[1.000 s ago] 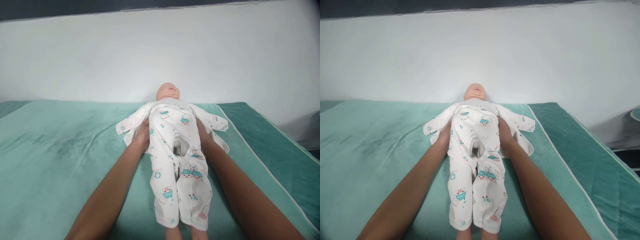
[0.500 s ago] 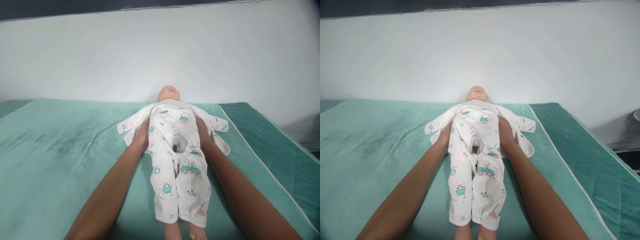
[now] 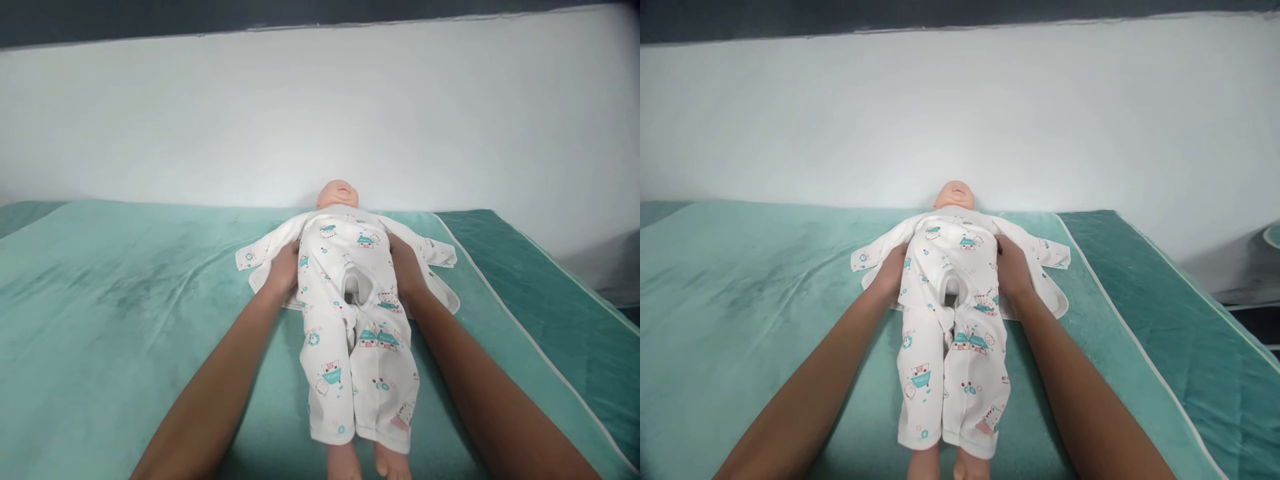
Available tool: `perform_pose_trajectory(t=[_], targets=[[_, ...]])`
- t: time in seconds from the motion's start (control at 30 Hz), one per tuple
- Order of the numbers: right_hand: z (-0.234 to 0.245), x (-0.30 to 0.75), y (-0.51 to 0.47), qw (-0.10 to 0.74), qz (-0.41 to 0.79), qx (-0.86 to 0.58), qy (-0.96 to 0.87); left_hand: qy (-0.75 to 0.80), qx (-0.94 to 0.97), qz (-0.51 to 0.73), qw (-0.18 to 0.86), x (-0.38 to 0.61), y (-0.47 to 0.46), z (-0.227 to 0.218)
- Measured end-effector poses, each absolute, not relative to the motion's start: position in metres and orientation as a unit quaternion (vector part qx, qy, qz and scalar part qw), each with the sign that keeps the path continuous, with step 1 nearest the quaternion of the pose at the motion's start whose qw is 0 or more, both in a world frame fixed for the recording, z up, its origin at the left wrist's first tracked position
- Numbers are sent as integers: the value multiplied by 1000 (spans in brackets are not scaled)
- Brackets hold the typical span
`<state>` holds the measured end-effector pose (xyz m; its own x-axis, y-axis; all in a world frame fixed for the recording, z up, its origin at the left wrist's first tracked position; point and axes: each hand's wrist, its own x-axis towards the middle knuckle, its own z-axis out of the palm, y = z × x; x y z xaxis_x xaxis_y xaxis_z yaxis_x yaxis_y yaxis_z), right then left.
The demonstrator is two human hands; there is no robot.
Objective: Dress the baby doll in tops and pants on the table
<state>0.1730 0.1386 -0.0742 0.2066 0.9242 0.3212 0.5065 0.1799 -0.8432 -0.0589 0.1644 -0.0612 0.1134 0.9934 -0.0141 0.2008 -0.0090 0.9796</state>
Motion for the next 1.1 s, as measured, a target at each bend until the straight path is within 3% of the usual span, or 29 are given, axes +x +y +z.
perform_pose_trajectory(t=[0.23, 0.5, 0.7, 0.9, 1.1], targets=[[-83, 182, 148, 547, 198, -623, -523, 565, 622, 414, 348, -68, 174, -58], [-62, 176, 152, 551, 144, -550, -611, 539, 676, 459, 203, -68, 178, -49], [-50, 175, 161, 510, 266, -502, -646, 437, 733, 459, 246, -64, 198, -42], [-48, 181, 170, 441, 280, -458, -720, 426, 705, 423, 378, -65, 206, -41], [-45, 184, 184, 411, 266, -421, -763, 385, 750, 349, 409, -69, 218, -28]])
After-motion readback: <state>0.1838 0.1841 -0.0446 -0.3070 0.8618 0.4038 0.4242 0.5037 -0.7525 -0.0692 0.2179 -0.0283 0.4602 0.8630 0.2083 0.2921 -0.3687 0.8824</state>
